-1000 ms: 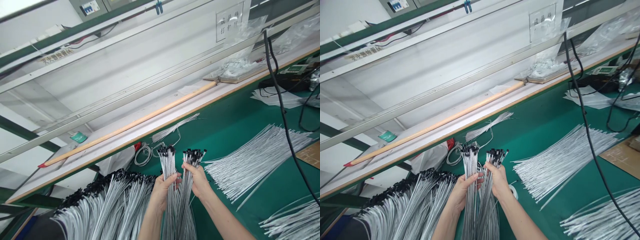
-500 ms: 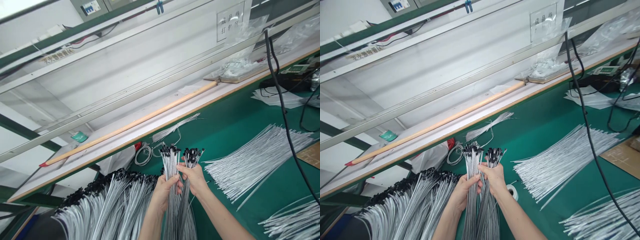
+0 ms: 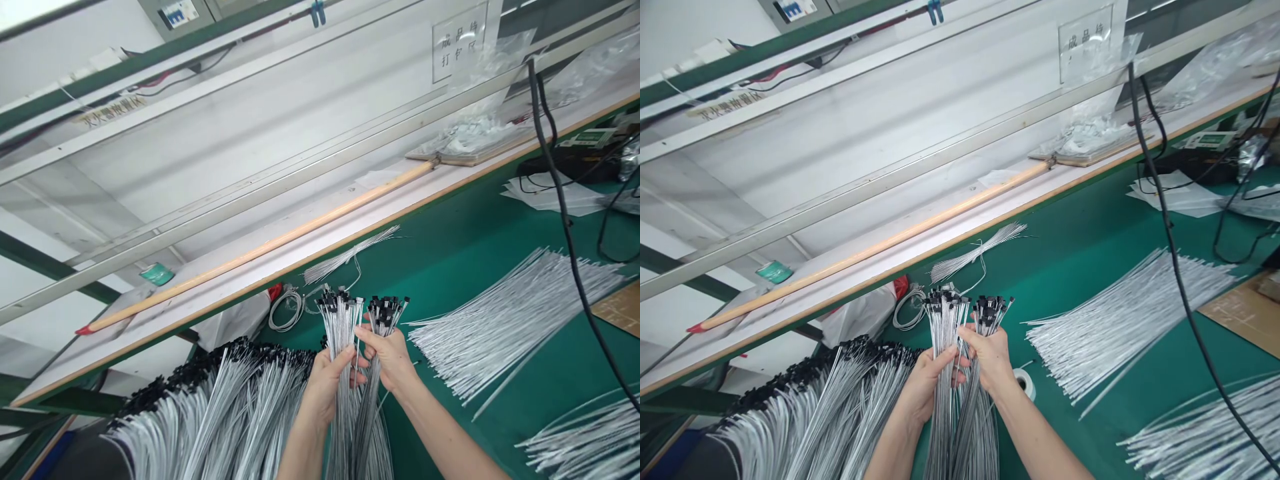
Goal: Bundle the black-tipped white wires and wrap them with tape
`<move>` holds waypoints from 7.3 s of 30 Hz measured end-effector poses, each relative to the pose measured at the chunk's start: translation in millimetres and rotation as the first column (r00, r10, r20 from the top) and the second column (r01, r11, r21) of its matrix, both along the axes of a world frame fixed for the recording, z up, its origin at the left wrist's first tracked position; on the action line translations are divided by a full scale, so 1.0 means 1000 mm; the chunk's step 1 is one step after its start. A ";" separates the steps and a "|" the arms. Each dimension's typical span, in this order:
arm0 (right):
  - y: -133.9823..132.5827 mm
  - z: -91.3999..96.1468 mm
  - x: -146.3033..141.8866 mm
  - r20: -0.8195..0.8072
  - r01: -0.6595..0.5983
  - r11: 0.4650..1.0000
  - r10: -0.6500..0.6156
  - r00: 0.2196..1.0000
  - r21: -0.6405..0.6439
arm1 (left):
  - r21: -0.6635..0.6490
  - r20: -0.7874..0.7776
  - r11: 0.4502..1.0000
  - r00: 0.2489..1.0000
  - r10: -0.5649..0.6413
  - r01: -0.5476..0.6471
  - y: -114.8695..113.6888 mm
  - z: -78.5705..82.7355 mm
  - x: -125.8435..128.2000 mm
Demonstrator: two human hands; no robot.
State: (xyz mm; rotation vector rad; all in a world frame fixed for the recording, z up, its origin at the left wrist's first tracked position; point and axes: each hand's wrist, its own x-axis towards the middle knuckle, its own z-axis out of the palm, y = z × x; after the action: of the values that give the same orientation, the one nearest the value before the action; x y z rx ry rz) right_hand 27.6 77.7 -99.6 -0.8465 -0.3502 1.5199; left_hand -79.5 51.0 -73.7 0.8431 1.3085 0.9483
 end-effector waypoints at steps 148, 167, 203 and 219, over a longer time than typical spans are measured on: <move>-0.002 0.002 0.006 0.075 -0.057 0.996 0.062 0.995 -0.062 | -0.035 -0.013 0.993 0.994 0.112 -0.113 0.001 -0.004 0.002; 0.000 0.003 0.003 0.007 -0.172 0.985 0.171 0.985 0.004 | 0.026 0.007 0.999 1.000 0.025 -0.025 0.001 -0.003 0.000; 0.001 -0.009 0.009 0.033 -0.039 0.995 0.042 0.999 -0.088 | -0.028 0.015 0.997 0.997 0.075 -0.075 0.003 0.000 0.002; -0.003 0.006 0.002 0.114 -0.075 0.995 0.083 0.990 -0.067 | -0.020 -0.012 1.000 1.000 0.005 -0.005 0.000 0.000 0.005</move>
State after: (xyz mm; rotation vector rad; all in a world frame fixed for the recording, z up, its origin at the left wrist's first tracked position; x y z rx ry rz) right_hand 29.6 74.6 -93.6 -0.9840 -0.4278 1.5650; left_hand -74.7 50.6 -73.5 0.8313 1.3286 0.9337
